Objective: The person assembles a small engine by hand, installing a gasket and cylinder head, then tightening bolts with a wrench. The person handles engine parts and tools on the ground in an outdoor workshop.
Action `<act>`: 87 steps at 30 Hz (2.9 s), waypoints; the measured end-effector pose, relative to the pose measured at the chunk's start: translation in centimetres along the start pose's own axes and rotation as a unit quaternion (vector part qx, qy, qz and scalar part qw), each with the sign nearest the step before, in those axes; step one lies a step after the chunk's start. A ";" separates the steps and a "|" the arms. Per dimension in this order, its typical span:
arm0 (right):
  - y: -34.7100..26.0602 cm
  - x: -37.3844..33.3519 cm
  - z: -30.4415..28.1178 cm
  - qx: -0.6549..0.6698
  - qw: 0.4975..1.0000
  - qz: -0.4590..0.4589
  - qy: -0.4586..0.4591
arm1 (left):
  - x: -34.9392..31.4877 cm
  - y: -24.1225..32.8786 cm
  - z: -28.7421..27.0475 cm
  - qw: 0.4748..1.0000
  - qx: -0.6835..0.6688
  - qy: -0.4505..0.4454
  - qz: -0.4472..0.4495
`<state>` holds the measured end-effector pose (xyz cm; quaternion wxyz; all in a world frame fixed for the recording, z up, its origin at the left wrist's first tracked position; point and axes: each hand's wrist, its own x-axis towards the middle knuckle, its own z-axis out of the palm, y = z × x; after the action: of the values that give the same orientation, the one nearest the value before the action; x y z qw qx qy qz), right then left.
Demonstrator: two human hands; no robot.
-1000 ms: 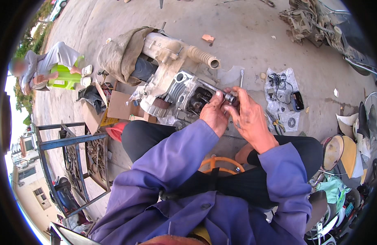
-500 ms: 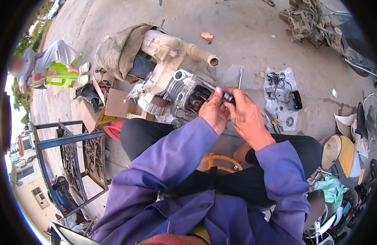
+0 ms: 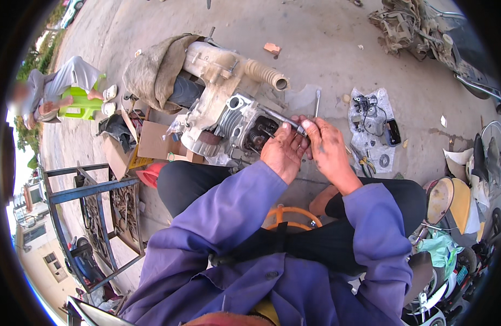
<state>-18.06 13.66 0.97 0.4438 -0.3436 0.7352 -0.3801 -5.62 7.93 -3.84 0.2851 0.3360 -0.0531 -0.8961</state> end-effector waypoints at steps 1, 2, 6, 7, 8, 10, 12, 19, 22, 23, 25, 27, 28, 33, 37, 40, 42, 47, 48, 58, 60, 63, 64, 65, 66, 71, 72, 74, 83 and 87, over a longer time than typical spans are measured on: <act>-0.4 -0.2 0.0 0.003 1.000 0.002 0.000 | -0.2 0.1 -0.7 1.000 0.001 -0.027 -0.008; -0.9 -0.5 0.3 0.005 1.000 0.005 0.000 | 0.1 0.3 -1.6 0.998 0.008 -0.056 -0.021; 0.2 -1.1 1.1 -0.207 0.945 -0.237 0.086 | 0.2 -0.1 0.5 0.999 0.001 0.032 0.035; 0.6 -1.0 1.3 -0.238 0.918 -0.301 0.102 | 0.2 -0.1 0.5 0.999 0.003 0.042 0.030; 0.6 -0.9 1.5 -0.214 0.930 -0.275 0.117 | 0.2 -0.2 0.5 0.998 0.004 0.051 0.025; -0.8 -0.9 0.9 -0.087 0.993 -0.074 0.036 | -0.5 0.0 0.5 1.000 -0.003 0.028 0.008; -1.2 -0.6 0.7 -0.014 1.000 0.004 -0.002 | -0.1 0.6 -1.4 0.998 -0.002 -0.056 -0.029; -0.2 -1.2 1.4 -0.232 0.935 -0.251 0.092 | 0.0 0.1 0.8 0.996 0.021 0.078 0.038; -0.8 -0.4 0.5 -0.146 0.987 -0.061 0.007 | -0.7 0.7 1.8 0.996 -0.020 0.082 0.006; -0.7 -0.2 0.4 -0.136 0.989 -0.059 0.004 | -0.6 0.8 1.6 0.998 0.003 0.068 0.011; -0.6 -0.1 0.4 -0.118 0.991 -0.055 -0.001 | -0.2 0.7 0.2 0.998 0.049 0.038 0.022; -1.1 -1.1 1.7 -0.198 0.946 -0.230 0.109 | 0.5 0.3 -0.8 0.997 0.047 0.060 0.031; -1.3 -1.5 1.5 -0.183 0.957 -0.211 0.081 | 0.4 0.3 -0.1 0.995 0.044 0.075 0.037; -1.1 -0.3 0.7 -0.092 0.992 -0.089 0.018 | 0.2 0.7 0.3 1.000 0.007 0.028 0.009; -1.6 -0.3 0.8 -0.048 0.994 -0.094 0.018 | 0.6 0.3 -0.1 0.996 0.013 0.083 0.024; -1.4 -0.9 2.0 -0.187 0.932 -0.273 0.148 | 0.8 0.2 -0.7 0.996 0.043 0.066 0.040; -0.6 -0.5 2.0 -0.131 0.959 -0.220 0.123 | 0.5 0.1 -0.2 0.996 0.019 0.082 0.035; -2.5 -0.2 0.4 0.042 0.999 0.011 -0.019 | 0.2 1.3 -0.6 1.000 0.020 -0.023 -0.006; -1.5 -0.7 1.0 -0.036 0.989 -0.132 0.051 | 0.6 0.3 0.0 0.995 0.003 0.095 0.030; -2.3 0.1 0.9 0.076 0.997 -0.011 0.000 | 0.3 0.8 -0.7 0.998 0.048 0.021 0.016; -1.1 -0.2 1.4 -0.025 0.983 -0.175 0.050 | 0.4 0.8 -0.2 0.998 0.030 0.042 0.024; 0.4 0.5 1.6 -0.131 0.944 -0.290 0.089 | 0.3 0.4 0.6 0.995 -0.013 0.093 0.032; 0.0 0.3 1.5 -0.133 0.955 -0.256 0.065 | 0.1 0.4 0.7 0.995 -0.015 0.091 0.030; -0.1 0.3 1.4 -0.116 0.969 -0.214 0.048 | -0.2 0.5 0.6 0.995 -0.017 0.090 0.027; -0.2 0.4 1.3 -0.098 0.980 -0.172 0.030 | -0.3 0.6 -0.1 0.999 -0.012 0.040 0.013; 0.1 1.7 1.3 0.231 0.962 0.115 -0.093 | 0.2 0.4 -4.9 0.976 -0.071 -0.202 -0.036; -0.7 1.3 1.6 0.171 0.982 0.047 -0.068 | 0.0 0.3 -5.2 0.980 -0.062 -0.184 -0.039; 0.2 0.8 1.9 0.009 0.987 -0.158 0.043 | -2.9 0.7 -0.1 0.997 0.053 0.037 -0.037; 0.5 1.8 2.0 0.025 0.996 -0.084 0.001 | -5.8 -0.2 -5.2 0.943 0.321 -0.055 -0.076; 0.1 2.3 2.1 0.101 0.995 0.004 -0.024 | -5.7 0.0 -8.0 0.823 0.555 -0.122 -0.010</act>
<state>-16.98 11.24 -0.71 0.4953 -0.3036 0.6834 -0.4421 2.89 11.84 -6.76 0.0325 0.3255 -0.5724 -0.7519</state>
